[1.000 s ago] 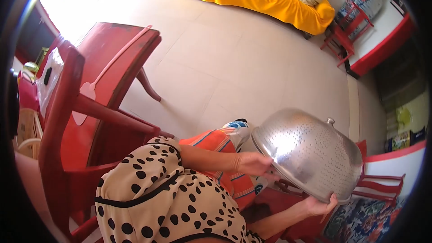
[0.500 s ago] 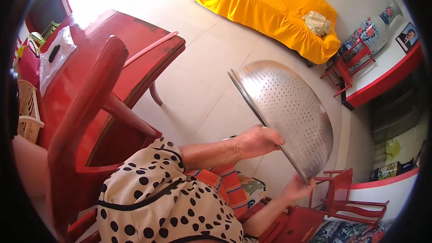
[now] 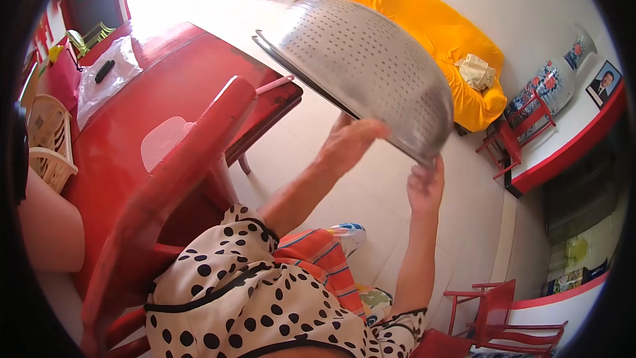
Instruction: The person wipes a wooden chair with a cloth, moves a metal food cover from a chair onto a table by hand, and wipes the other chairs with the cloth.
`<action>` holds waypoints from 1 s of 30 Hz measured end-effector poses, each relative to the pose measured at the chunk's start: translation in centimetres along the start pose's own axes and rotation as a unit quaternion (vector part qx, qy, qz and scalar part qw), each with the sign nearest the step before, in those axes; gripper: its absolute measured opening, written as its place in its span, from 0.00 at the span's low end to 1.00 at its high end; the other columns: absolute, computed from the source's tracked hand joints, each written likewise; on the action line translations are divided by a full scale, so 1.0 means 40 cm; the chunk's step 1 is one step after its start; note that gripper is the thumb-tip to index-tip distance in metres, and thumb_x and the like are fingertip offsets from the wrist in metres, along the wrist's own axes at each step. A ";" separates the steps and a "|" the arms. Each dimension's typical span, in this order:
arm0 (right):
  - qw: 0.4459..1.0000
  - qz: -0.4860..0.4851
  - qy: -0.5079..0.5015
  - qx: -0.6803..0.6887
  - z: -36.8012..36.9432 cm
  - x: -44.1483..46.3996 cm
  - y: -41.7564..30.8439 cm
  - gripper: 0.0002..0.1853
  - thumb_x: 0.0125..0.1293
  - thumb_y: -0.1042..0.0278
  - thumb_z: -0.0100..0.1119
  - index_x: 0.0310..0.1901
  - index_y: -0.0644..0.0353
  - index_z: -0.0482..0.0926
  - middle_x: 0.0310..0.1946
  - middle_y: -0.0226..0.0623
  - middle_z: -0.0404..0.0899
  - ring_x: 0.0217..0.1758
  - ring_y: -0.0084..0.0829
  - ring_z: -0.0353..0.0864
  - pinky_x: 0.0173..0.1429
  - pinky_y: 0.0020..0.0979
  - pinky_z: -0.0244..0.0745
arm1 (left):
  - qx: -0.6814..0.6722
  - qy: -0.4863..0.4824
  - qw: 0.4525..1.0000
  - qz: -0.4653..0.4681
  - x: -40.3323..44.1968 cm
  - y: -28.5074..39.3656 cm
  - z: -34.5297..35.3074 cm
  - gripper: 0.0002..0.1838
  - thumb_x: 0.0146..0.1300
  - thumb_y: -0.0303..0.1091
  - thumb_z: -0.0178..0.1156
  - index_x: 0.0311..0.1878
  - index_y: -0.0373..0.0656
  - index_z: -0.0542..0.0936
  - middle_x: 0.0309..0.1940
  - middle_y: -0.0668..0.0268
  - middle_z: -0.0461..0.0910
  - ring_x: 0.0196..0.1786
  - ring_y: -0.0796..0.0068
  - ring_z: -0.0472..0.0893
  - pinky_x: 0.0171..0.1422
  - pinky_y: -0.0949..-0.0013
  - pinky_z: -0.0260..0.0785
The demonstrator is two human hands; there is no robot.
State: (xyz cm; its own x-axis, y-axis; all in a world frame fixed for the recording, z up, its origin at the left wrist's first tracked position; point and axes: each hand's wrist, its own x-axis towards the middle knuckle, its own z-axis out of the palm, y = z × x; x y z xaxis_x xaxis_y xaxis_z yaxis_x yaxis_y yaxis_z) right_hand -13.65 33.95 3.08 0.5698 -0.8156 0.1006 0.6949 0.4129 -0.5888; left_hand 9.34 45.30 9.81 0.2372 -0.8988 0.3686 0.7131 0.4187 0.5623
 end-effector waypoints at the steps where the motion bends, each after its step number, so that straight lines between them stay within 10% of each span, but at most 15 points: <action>1: 0.999 0.016 0.033 -0.029 0.027 0.046 0.010 0.14 0.74 0.50 0.58 0.47 0.51 0.82 0.40 0.27 0.82 0.30 0.18 0.73 0.23 0.18 0.61 | -0.004 0.017 0.999 0.031 0.013 0.024 -0.008 0.35 0.55 0.18 0.64 0.68 0.43 0.68 0.55 0.64 0.78 0.59 0.70 0.77 0.62 0.66 0.70; 8: 0.970 0.067 0.142 -0.187 0.260 0.244 0.140 0.16 0.74 0.46 0.59 0.49 0.49 0.77 0.35 0.27 0.75 0.28 0.21 0.69 0.24 0.20 0.60 | 0.041 0.098 0.971 0.212 0.024 0.128 -0.105 0.30 0.58 0.21 0.64 0.65 0.40 0.71 0.55 0.68 0.75 0.57 0.75 0.74 0.63 0.69 0.68; 17: 0.969 0.075 -0.005 -0.236 0.460 0.430 0.217 0.09 0.73 0.64 0.53 0.43 0.61 0.75 0.28 0.31 0.71 0.23 0.23 0.68 0.22 0.23 0.62 | 0.013 0.102 0.891 0.443 -0.005 0.218 -0.167 0.23 0.66 0.26 0.58 0.64 0.32 0.72 0.63 0.57 0.74 0.68 0.63 0.72 0.79 0.53 0.59; 24: 0.934 0.159 -0.110 -0.302 0.543 0.324 0.414 0.17 0.69 0.64 0.56 0.50 0.72 0.78 0.36 0.51 0.84 0.25 0.36 0.86 0.24 0.35 0.83 | 0.078 0.292 0.810 0.502 -0.076 0.147 -0.229 0.25 0.67 0.42 0.53 0.58 0.30 0.74 0.49 0.55 0.78 0.46 0.65 0.75 0.51 0.60 0.68; 30: 0.832 0.176 -0.264 -0.454 0.483 0.215 0.498 0.11 0.61 0.65 0.63 0.38 0.63 0.87 0.32 0.38 0.84 0.36 0.30 0.86 0.31 0.29 0.78 | 0.139 0.352 0.854 0.358 -0.148 0.068 -0.349 0.27 0.71 0.50 0.49 0.56 0.33 0.76 0.40 0.58 0.81 0.38 0.66 0.78 0.40 0.67 0.75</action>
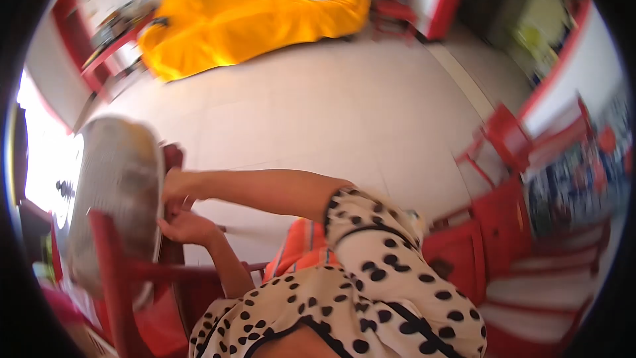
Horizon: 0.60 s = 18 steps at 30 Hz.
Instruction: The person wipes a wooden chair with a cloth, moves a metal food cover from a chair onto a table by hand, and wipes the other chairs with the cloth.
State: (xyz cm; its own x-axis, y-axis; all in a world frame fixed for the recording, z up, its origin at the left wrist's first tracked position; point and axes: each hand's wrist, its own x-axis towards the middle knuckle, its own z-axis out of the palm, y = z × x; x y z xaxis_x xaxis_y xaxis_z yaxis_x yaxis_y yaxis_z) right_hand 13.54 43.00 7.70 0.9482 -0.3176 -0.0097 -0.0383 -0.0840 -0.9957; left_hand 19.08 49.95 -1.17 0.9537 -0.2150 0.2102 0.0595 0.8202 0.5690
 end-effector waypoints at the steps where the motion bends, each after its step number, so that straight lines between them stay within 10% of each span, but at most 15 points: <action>1: 0.996 0.052 0.049 0.052 0.028 0.043 0.067 0.11 0.58 0.61 0.64 0.37 0.58 0.89 0.30 0.38 0.86 0.38 0.34 0.87 0.32 0.36 0.79 | -0.008 -0.002 1.000 0.023 -0.070 -0.001 0.024 0.19 0.73 0.43 0.48 0.46 0.36 0.79 0.47 0.57 0.80 0.42 0.68 0.78 0.40 0.68 0.70; 11: 0.909 -0.026 0.079 -0.408 0.078 0.063 0.350 0.14 0.58 0.54 0.65 0.36 0.55 0.90 0.30 0.41 0.87 0.37 0.41 0.86 0.38 0.45 0.79 | 0.213 -0.167 0.962 -0.021 -0.190 -0.072 -0.212 0.23 0.72 0.44 0.53 0.61 0.36 0.73 0.54 0.56 0.76 0.53 0.62 0.78 0.55 0.61 0.71; 15: 0.906 -0.013 0.182 -0.382 0.006 -0.273 0.387 0.14 0.59 0.56 0.62 0.38 0.54 0.89 0.32 0.43 0.87 0.38 0.45 0.86 0.44 0.45 0.79 | 0.300 -0.257 0.904 -0.163 -0.266 -0.101 -0.245 0.23 0.72 0.43 0.55 0.63 0.38 0.73 0.59 0.57 0.75 0.58 0.62 0.78 0.61 0.58 0.69; 18: 0.869 -0.005 0.442 -0.223 -0.038 -0.682 0.562 0.18 0.62 0.62 0.55 0.50 0.59 0.84 0.47 0.45 0.86 0.52 0.44 0.83 0.56 0.43 0.76 | 0.340 -0.305 0.819 -0.348 -0.293 -0.160 -0.264 0.17 0.68 0.35 0.59 0.58 0.42 0.79 0.51 0.63 0.82 0.53 0.70 0.80 0.59 0.65 0.70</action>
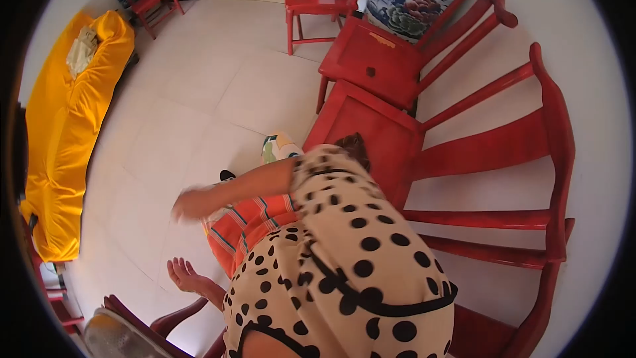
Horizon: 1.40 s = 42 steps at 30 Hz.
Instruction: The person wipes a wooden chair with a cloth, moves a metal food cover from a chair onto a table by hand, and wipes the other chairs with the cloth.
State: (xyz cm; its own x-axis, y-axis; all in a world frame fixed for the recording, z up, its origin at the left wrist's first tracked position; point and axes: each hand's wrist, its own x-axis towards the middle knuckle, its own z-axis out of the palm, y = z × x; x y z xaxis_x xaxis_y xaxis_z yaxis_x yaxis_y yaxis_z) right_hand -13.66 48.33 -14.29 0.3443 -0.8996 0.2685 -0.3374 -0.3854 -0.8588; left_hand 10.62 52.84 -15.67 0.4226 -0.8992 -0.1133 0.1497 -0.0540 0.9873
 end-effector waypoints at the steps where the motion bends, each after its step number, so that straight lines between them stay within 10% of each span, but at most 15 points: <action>1: 0.993 0.051 0.105 0.017 -0.095 -0.115 0.073 0.17 0.62 0.65 0.54 0.50 0.61 0.84 0.48 0.45 0.85 0.53 0.43 0.83 0.58 0.42 0.76 | 0.022 -0.017 1.000 -0.004 0.014 -0.019 0.005 0.17 0.67 0.36 0.60 0.57 0.42 0.80 0.49 0.64 0.82 0.52 0.71 0.80 0.57 0.66 0.71; 5: 0.846 0.227 0.431 -0.217 -0.369 -0.677 0.182 0.15 0.63 0.75 0.56 0.51 0.62 0.83 0.45 0.47 0.85 0.48 0.44 0.84 0.52 0.41 0.79 | 0.074 -0.092 0.993 -0.006 0.035 -0.081 0.106 0.16 0.67 0.36 0.61 0.55 0.40 0.81 0.42 0.65 0.83 0.44 0.73 0.80 0.52 0.68 0.72; 9: 0.703 0.567 0.393 -0.176 -0.339 -1.037 0.071 0.22 0.62 0.59 0.65 0.57 0.57 0.82 0.48 0.49 0.81 0.53 0.47 0.81 0.55 0.44 0.78 | 0.122 -0.284 0.949 0.053 -0.076 -0.083 0.314 0.11 0.68 0.29 0.60 0.52 0.37 0.81 0.39 0.65 0.82 0.39 0.76 0.79 0.45 0.72 0.72; 14: 0.654 0.594 0.367 -0.293 -0.135 -1.021 0.069 0.31 0.59 0.54 0.69 0.63 0.56 0.77 0.60 0.48 0.71 0.64 0.47 0.71 0.59 0.48 0.76 | 0.171 -0.600 0.767 0.145 -0.307 -0.093 0.585 0.08 0.69 0.25 0.57 0.47 0.36 0.82 0.39 0.66 0.83 0.38 0.77 0.80 0.42 0.71 0.74; 18: 0.662 0.574 0.363 -0.316 -0.140 -1.034 0.082 0.26 0.60 0.59 0.67 0.58 0.62 0.79 0.54 0.48 0.75 0.59 0.47 0.76 0.58 0.45 0.77 | 0.120 -0.799 0.541 0.234 -0.492 -0.157 0.755 0.10 0.68 0.25 0.56 0.50 0.39 0.81 0.40 0.57 0.83 0.38 0.59 0.84 0.43 0.62 0.76; 21: 0.648 0.445 0.610 -0.101 -0.147 -1.115 0.167 0.19 0.59 0.67 0.64 0.51 0.68 0.81 0.44 0.45 0.80 0.50 0.42 0.80 0.55 0.41 0.78 | 0.196 -0.804 0.427 0.364 -0.550 -0.237 0.839 0.11 0.65 0.27 0.58 0.50 0.42 0.80 0.39 0.54 0.81 0.41 0.49 0.82 0.45 0.52 0.77; 24: 0.467 0.341 0.769 0.273 -0.198 -1.143 0.164 0.13 0.59 0.73 0.58 0.46 0.63 0.83 0.37 0.33 0.82 0.41 0.34 0.82 0.52 0.36 0.79 | 0.293 -0.785 0.396 0.375 -0.524 -0.346 0.869 0.10 0.63 0.31 0.60 0.48 0.45 0.81 0.37 0.53 0.79 0.42 0.47 0.81 0.47 0.51 0.75; 27: 0.375 0.225 0.819 0.372 -0.294 -1.161 0.129 0.13 0.59 0.74 0.59 0.46 0.61 0.83 0.40 0.30 0.81 0.44 0.27 0.80 0.52 0.33 0.78 | 0.381 -0.777 0.351 0.357 -0.531 -0.384 0.888 0.13 0.63 0.33 0.60 0.51 0.44 0.79 0.43 0.56 0.80 0.47 0.49 0.82 0.47 0.49 0.76; 35: 0.441 0.129 0.888 -0.026 -0.835 -1.198 -0.005 0.23 0.63 0.67 0.65 0.59 0.67 0.77 0.49 0.38 0.83 0.51 0.34 0.82 0.58 0.35 0.76 | 0.396 -0.736 0.377 0.399 -0.602 -0.378 0.934 0.44 0.62 0.52 0.66 0.78 0.53 0.58 0.71 0.54 0.65 0.68 0.47 0.69 0.62 0.44 0.70; 38: 0.454 0.297 0.786 -0.295 -0.934 -1.284 0.126 0.28 0.63 0.65 0.66 0.65 0.64 0.75 0.56 0.45 0.81 0.59 0.44 0.81 0.62 0.38 0.75 | 0.419 -0.723 0.403 0.374 -0.647 -0.446 0.961 0.50 0.62 0.57 0.65 0.81 0.56 0.52 0.74 0.48 0.60 0.68 0.45 0.69 0.64 0.43 0.69; 42: 0.478 0.605 0.566 -0.291 -0.969 -1.423 0.364 0.39 0.66 0.50 0.62 0.77 0.45 0.61 0.76 0.48 0.61 0.73 0.55 0.66 0.70 0.53 0.68 | 0.421 -0.710 0.397 0.400 -0.655 -0.503 0.972 0.51 0.63 0.59 0.64 0.82 0.57 0.48 0.75 0.44 0.58 0.65 0.42 0.72 0.61 0.45 0.72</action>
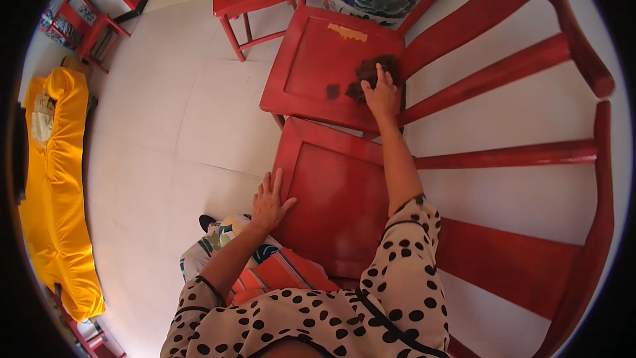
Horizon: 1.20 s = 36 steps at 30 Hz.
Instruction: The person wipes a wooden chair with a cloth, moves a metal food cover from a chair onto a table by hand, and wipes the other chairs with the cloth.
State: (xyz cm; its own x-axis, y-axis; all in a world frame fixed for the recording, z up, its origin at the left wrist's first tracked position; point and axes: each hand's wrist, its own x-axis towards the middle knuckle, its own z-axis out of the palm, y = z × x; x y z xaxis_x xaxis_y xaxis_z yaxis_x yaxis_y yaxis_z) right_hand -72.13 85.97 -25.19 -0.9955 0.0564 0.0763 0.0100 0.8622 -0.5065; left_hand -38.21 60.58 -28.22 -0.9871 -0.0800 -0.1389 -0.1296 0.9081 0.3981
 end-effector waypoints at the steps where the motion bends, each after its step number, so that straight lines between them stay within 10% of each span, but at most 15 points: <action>1: 0.999 0.008 -0.029 -0.034 0.063 0.032 0.051 0.40 0.67 0.43 0.58 0.79 0.37 0.56 0.79 0.47 0.55 0.78 0.57 0.58 0.73 0.59 0.63 | -0.005 -0.030 0.999 -0.014 -0.003 0.002 -0.005 0.51 0.63 0.59 0.63 0.82 0.56 0.47 0.74 0.43 0.57 0.65 0.40 0.72 0.61 0.44 0.73; 9: 0.977 -0.162 0.123 -0.063 0.332 0.083 -0.122 0.30 0.66 0.51 0.61 0.69 0.49 0.74 0.77 0.51 0.58 0.80 0.53 0.53 0.76 0.55 0.58 | -0.008 -0.070 0.997 -0.027 0.017 0.013 -0.022 0.51 0.65 0.59 0.62 0.82 0.54 0.46 0.73 0.40 0.57 0.58 0.38 0.76 0.54 0.46 0.79; 13: 0.956 -0.258 0.113 0.077 0.422 -0.050 -0.343 0.21 0.61 0.68 0.62 0.58 0.50 0.82 0.68 0.47 0.72 0.73 0.48 0.67 0.72 0.51 0.67 | -0.002 -0.066 0.998 -0.022 0.007 0.014 -0.030 0.50 0.65 0.59 0.61 0.82 0.54 0.46 0.73 0.41 0.57 0.56 0.38 0.77 0.51 0.47 0.80; 18: 0.917 -0.390 -0.065 -0.045 0.211 -0.057 -0.078 0.23 0.57 0.75 0.60 0.56 0.48 0.84 0.65 0.38 0.77 0.70 0.41 0.72 0.68 0.42 0.73 | -0.015 -0.085 0.996 -0.038 0.012 0.027 -0.057 0.51 0.65 0.59 0.61 0.82 0.56 0.45 0.73 0.42 0.57 0.59 0.33 0.75 0.55 0.44 0.78; 23: 0.975 -0.176 0.087 -0.105 0.144 -0.041 0.142 0.21 0.53 0.74 0.62 0.51 0.51 0.86 0.56 0.41 0.82 0.64 0.46 0.77 0.66 0.44 0.74 | -0.006 -0.045 0.999 -0.017 0.015 0.005 -0.016 0.50 0.66 0.58 0.61 0.83 0.57 0.45 0.72 0.43 0.58 0.56 0.38 0.78 0.49 0.47 0.81; 36: 0.932 -0.360 -0.027 0.002 0.295 -0.100 -0.208 0.26 0.62 0.74 0.56 0.63 0.45 0.79 0.67 0.35 0.74 0.72 0.39 0.68 0.68 0.48 0.68 | -0.014 -0.050 0.999 -0.015 0.014 0.002 -0.019 0.50 0.65 0.59 0.60 0.83 0.58 0.46 0.73 0.43 0.59 0.56 0.38 0.78 0.51 0.48 0.80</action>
State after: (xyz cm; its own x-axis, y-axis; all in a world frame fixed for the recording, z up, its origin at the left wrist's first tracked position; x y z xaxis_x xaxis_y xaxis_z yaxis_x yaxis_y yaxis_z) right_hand -69.34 72.62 -31.40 -0.7471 -0.5623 0.3544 -0.6634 0.6643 -0.3444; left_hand -38.86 60.27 -27.57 -0.9687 -0.0641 -0.2397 -0.1624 0.8943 0.4171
